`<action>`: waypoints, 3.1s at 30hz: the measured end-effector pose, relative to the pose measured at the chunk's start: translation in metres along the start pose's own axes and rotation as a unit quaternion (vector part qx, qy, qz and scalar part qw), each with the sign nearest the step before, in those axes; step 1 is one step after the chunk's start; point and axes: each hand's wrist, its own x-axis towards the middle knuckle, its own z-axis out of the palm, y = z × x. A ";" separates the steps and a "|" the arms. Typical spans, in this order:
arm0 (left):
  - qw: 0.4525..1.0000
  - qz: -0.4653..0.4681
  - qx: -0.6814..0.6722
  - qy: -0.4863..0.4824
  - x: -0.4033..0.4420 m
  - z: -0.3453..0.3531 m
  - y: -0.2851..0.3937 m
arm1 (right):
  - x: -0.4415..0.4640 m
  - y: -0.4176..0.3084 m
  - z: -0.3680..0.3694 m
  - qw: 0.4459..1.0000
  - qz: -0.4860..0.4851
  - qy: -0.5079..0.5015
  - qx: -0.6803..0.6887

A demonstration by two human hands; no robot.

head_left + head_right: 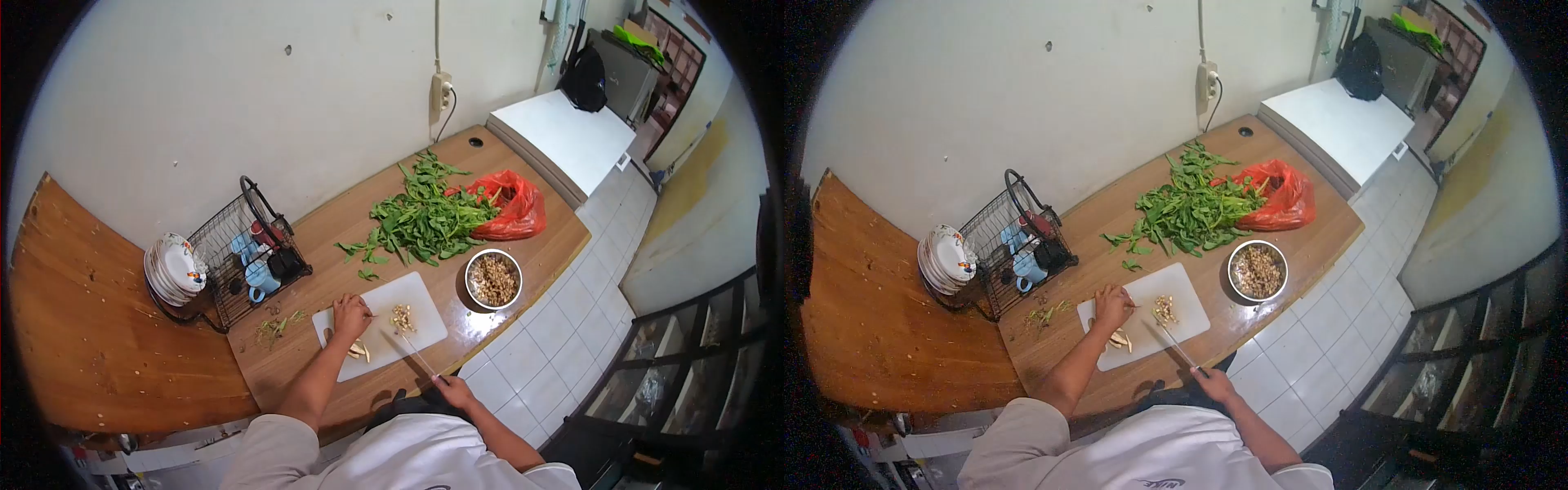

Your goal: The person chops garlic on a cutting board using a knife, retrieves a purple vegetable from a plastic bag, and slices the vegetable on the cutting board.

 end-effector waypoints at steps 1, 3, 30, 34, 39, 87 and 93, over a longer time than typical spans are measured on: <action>1.000 0.020 -0.003 0.023 -0.003 -0.001 0.002 | -0.001 0.004 0.005 1.000 0.004 0.000 0.006; 0.998 0.044 -0.021 0.050 -0.014 0.000 0.012 | 0.004 0.004 0.006 1.000 -0.013 -0.004 0.005; 0.971 -0.138 -0.189 0.053 -0.067 0.071 0.044 | -0.004 -0.018 0.016 0.998 0.033 0.013 -0.059; 0.983 -0.125 -0.127 0.042 -0.066 0.058 0.047 | 0.001 -0.013 0.018 0.998 0.012 0.030 -0.052; 0.988 -0.129 -0.075 0.042 -0.061 0.050 0.052 | -0.004 -0.027 0.009 0.997 0.049 -0.035 -0.049; 0.981 -0.177 -0.057 0.058 -0.040 0.064 0.044 | 0.038 -0.077 0.011 0.994 0.072 0.000 -0.081; 0.977 -0.170 -0.095 0.091 -0.051 0.056 0.046 | 0.012 -0.041 0.012 0.989 0.083 0.009 -0.121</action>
